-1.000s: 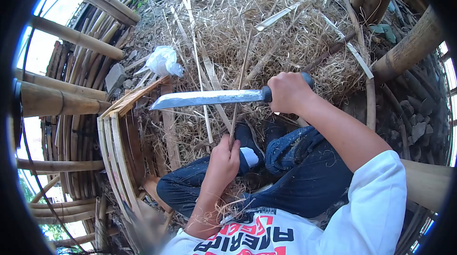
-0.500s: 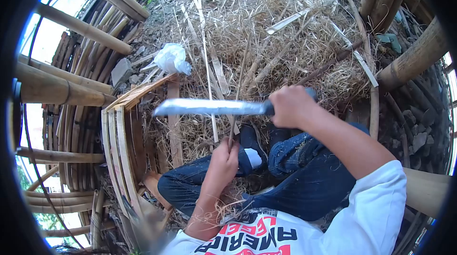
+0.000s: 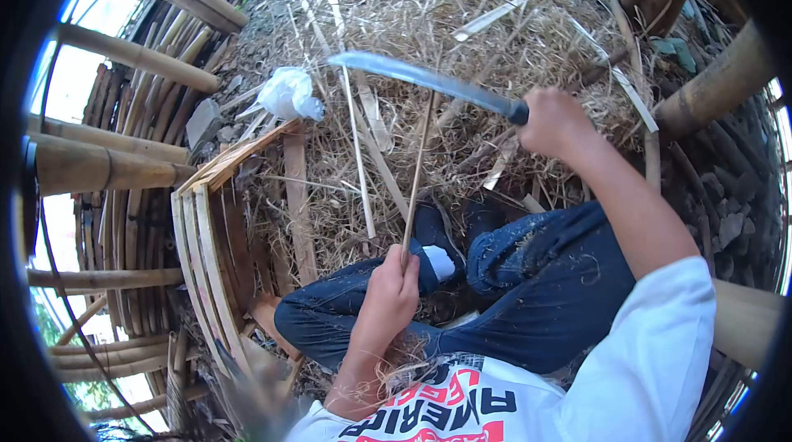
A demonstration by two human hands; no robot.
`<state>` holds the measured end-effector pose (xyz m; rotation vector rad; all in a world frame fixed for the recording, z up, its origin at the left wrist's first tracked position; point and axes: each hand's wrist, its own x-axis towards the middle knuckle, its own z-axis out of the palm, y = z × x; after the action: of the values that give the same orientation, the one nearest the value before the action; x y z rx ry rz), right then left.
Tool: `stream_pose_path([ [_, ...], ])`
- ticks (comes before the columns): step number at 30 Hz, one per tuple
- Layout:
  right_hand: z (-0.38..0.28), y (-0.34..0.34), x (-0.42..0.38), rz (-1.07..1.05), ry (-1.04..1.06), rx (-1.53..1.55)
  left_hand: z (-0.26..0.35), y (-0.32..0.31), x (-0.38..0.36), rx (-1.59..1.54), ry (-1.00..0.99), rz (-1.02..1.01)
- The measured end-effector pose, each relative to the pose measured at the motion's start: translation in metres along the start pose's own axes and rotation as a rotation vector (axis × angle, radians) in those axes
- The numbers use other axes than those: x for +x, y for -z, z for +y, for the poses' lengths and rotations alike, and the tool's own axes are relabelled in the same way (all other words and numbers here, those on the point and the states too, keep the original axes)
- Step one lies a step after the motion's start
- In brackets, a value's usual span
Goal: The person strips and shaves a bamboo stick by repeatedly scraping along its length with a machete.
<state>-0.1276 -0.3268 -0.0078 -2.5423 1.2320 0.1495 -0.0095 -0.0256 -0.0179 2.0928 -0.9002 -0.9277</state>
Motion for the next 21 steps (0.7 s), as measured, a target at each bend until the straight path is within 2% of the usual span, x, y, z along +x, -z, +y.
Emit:
stream_pose_path([
  [1,-0.008,-0.001,-0.001,0.003,0.017,-0.001,-0.001,0.002,0.003,-0.002,0.003,0.016],
  [5,-0.06,-0.008,-0.035,-0.099,0.331,-0.079,-0.002,0.008,0.014,0.023,0.047,0.008],
  [7,-0.075,-0.009,-0.04,-0.154,0.363,-0.065,-0.006,0.012,0.015,-0.151,-0.02,0.012],
  [8,-0.078,-0.011,-0.04,-0.216,0.397,-0.053,-0.005,0.015,0.013,-0.16,0.023,-0.002],
  [11,-0.071,-0.021,-0.03,-0.134,0.441,-0.066,0.0,0.017,0.015,-0.178,0.039,-0.013],
  [19,-0.043,-0.018,-0.019,-0.088,0.381,-0.124,0.006,0.006,0.021,-0.078,0.025,-0.06],
  [21,-0.038,-0.005,-0.011,-0.041,0.217,-0.15,0.0,0.008,0.014,-0.11,0.036,-0.043],
])
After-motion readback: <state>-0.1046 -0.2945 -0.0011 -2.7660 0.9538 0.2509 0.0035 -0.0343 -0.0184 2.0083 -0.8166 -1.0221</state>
